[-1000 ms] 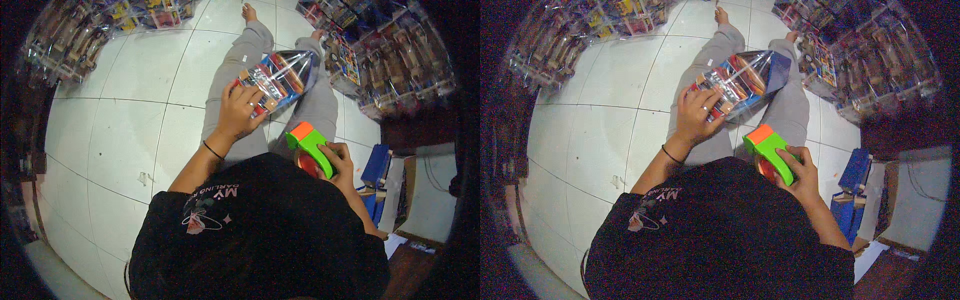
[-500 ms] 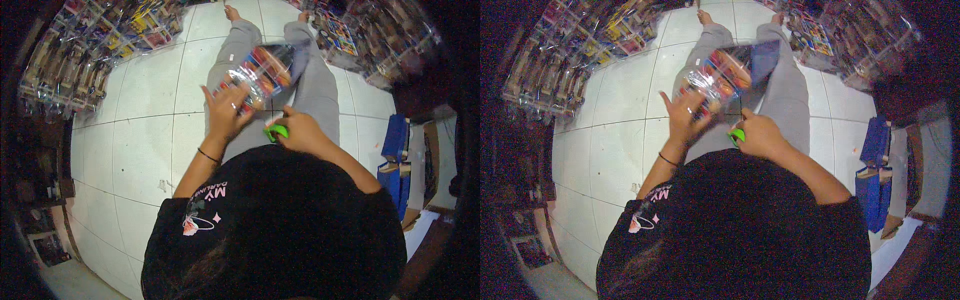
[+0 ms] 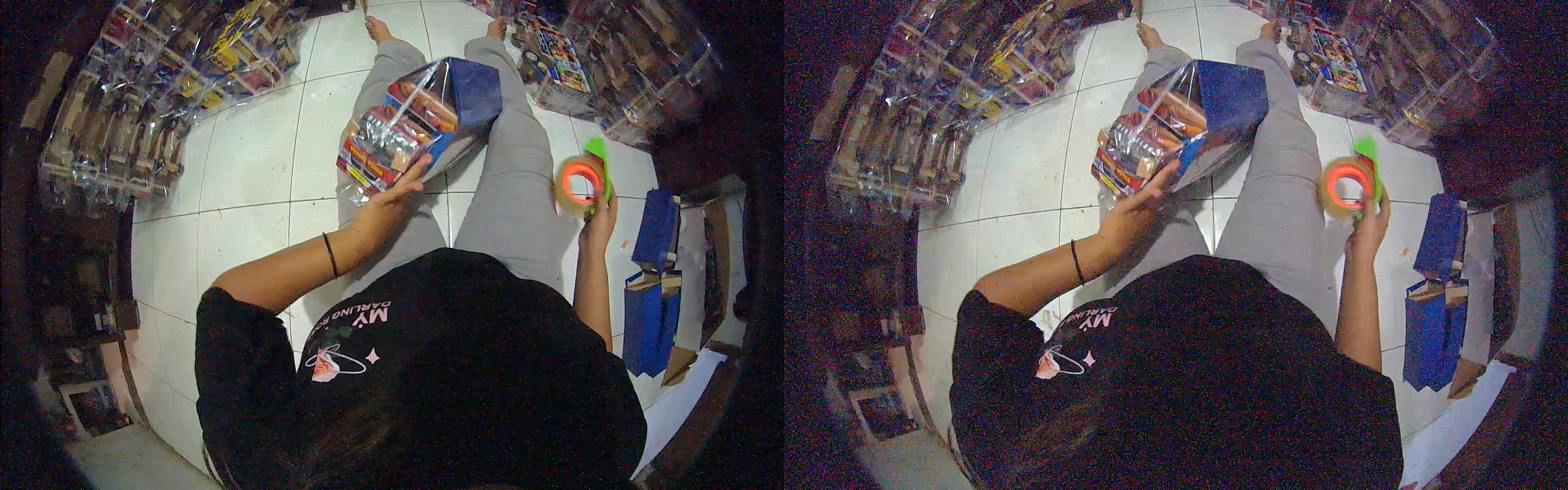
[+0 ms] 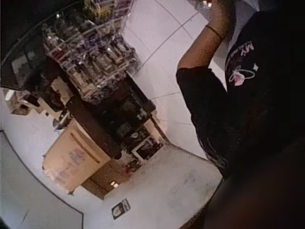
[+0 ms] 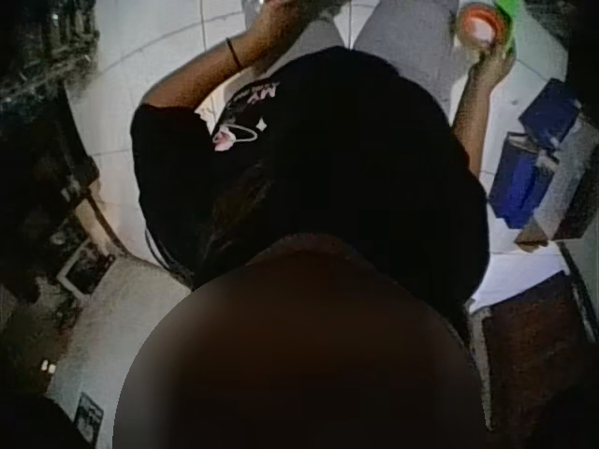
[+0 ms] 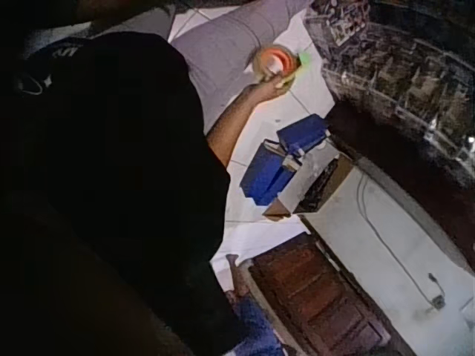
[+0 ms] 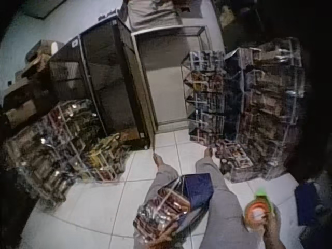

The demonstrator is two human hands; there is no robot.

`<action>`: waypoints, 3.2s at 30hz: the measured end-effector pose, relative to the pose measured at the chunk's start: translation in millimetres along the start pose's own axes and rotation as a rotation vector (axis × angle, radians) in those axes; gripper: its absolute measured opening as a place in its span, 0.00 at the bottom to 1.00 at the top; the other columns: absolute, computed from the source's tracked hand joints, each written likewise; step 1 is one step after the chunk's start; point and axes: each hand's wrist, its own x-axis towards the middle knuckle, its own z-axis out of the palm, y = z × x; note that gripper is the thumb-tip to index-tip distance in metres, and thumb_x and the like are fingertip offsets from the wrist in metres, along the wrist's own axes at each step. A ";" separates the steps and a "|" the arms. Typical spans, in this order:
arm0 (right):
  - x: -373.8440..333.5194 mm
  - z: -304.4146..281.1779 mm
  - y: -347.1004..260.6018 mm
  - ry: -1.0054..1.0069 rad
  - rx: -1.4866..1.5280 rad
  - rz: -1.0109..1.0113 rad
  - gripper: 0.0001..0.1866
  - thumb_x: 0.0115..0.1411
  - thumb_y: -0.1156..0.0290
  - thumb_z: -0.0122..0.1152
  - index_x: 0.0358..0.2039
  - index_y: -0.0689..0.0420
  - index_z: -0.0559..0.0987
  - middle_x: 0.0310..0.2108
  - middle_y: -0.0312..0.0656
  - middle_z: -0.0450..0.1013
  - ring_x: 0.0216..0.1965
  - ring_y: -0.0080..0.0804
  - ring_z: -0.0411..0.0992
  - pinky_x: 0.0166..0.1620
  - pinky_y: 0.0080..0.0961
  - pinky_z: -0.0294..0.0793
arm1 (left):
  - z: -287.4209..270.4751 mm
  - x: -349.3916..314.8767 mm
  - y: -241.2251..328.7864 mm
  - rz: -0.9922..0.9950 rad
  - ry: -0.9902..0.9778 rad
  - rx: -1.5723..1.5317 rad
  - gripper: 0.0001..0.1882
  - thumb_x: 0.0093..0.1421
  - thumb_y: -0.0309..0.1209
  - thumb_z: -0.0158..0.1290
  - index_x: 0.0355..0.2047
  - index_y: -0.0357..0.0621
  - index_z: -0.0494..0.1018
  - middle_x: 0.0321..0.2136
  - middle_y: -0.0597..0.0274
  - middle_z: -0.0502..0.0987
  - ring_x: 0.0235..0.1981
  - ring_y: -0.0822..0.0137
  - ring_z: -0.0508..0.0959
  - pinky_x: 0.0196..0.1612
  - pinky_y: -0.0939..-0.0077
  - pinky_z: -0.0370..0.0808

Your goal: The person sits on the floor and wraps several toy boxes in clear plastic film using a handheld tape dispenser. They pull the film taut, apply tape to secure the wrap, and rotate the boxes to cover all sides. The wrapped items are set aside on the floor.

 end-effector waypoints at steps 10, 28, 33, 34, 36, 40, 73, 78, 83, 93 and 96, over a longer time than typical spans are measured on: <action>50.5 -88.3 152.5 0.470 0.102 0.043 0.33 0.56 0.53 0.59 0.52 0.68 0.66 0.48 0.50 0.68 0.46 0.40 0.71 0.46 0.36 0.75 | 3.1 -19.8 -11.0 0.061 0.408 -0.886 0.29 0.59 0.36 0.43 0.61 0.42 0.59 0.63 0.51 0.58 0.66 0.51 0.52 0.67 0.47 0.38; 106.5 201.2 34.0 -0.591 -0.671 -0.197 0.46 0.51 0.45 0.64 0.59 0.67 0.61 0.59 0.57 0.61 0.58 0.46 0.63 0.60 0.35 0.60 | 86.4 -11.2 -15.9 -1.284 0.392 -2.263 0.60 0.45 0.37 0.67 0.68 0.47 0.35 0.59 0.47 0.57 0.60 0.54 0.60 0.61 0.63 0.60; 74.6 211.6 37.3 -0.929 0.108 0.504 0.35 0.58 0.55 0.61 0.61 0.55 0.60 0.53 0.39 0.67 0.52 0.30 0.65 0.56 0.31 0.64 | 140.6 -42.5 -37.0 -1.295 0.310 -2.725 0.57 0.47 0.38 0.65 0.68 0.50 0.37 0.58 0.47 0.62 0.56 0.57 0.66 0.56 0.68 0.66; 64.9 206.2 42.7 -0.973 0.115 0.564 0.33 0.57 0.61 0.61 0.61 0.55 0.61 0.53 0.39 0.67 0.52 0.30 0.65 0.56 0.31 0.65 | 149.7 -45.5 -37.8 -1.281 0.282 -2.742 0.56 0.48 0.39 0.64 0.68 0.50 0.38 0.58 0.48 0.62 0.55 0.59 0.67 0.55 0.70 0.67; 51.3 196.4 53.8 -1.045 0.178 0.542 0.36 0.48 0.59 0.71 0.55 0.56 0.66 0.47 0.37 0.72 0.46 0.27 0.71 0.51 0.30 0.71 | 167.0 -46.0 -35.6 -1.280 0.170 -2.766 0.54 0.48 0.41 0.63 0.68 0.49 0.41 0.58 0.49 0.62 0.54 0.61 0.69 0.53 0.72 0.68; 39.6 187.8 62.7 -1.091 0.236 0.532 0.39 0.54 0.65 0.64 0.62 0.57 0.56 0.56 0.42 0.65 0.57 0.31 0.62 0.59 0.32 0.60 | 194.6 -40.6 -29.0 -1.269 0.253 -2.843 0.49 0.50 0.40 0.61 0.67 0.50 0.45 0.57 0.51 0.63 0.49 0.65 0.71 0.48 0.75 0.71; 296.2 163.1 3.1 0.247 0.453 0.369 0.60 0.44 0.41 0.65 0.65 0.54 0.39 0.56 0.51 0.62 0.50 0.47 0.67 0.48 0.52 0.69 | 151.2 126.7 47.3 -0.109 -0.319 -1.397 0.26 0.51 0.45 0.55 0.50 0.49 0.71 0.48 0.62 0.73 0.54 0.60 0.67 0.63 0.56 0.53; 259.4 162.5 17.7 0.225 0.541 0.229 0.55 0.45 0.30 0.56 0.64 0.53 0.54 0.64 0.46 0.53 0.62 0.50 0.53 0.52 0.71 0.52 | 149.4 124.2 44.5 -0.144 -0.262 -1.384 0.26 0.51 0.43 0.55 0.50 0.47 0.71 0.46 0.61 0.75 0.53 0.60 0.67 0.63 0.56 0.54; 132.3 179.6 52.5 -0.526 -0.429 0.034 0.31 0.55 0.49 0.54 0.56 0.52 0.68 0.55 0.47 0.64 0.56 0.39 0.62 0.55 0.38 0.61 | 144.9 126.1 39.9 -0.160 -0.313 -1.399 0.25 0.51 0.42 0.56 0.49 0.46 0.72 0.46 0.61 0.75 0.53 0.62 0.68 0.63 0.57 0.54; 91.8 191.7 42.9 -0.768 -1.104 -0.598 0.22 0.51 0.57 0.59 0.45 0.55 0.77 0.51 0.44 0.69 0.53 0.42 0.66 0.56 0.40 0.62 | 147.0 120.5 41.4 -0.182 -0.240 -1.426 0.25 0.53 0.42 0.54 0.50 0.46 0.72 0.46 0.61 0.75 0.54 0.62 0.68 0.63 0.58 0.54; 88.4 188.6 48.4 -0.736 -1.115 -0.658 0.22 0.52 0.58 0.58 0.45 0.55 0.77 0.51 0.43 0.69 0.54 0.41 0.65 0.56 0.38 0.62 | 147.7 121.1 43.1 -0.188 -0.258 -1.430 0.25 0.54 0.43 0.54 0.50 0.46 0.72 0.46 0.60 0.75 0.54 0.62 0.68 0.63 0.58 0.54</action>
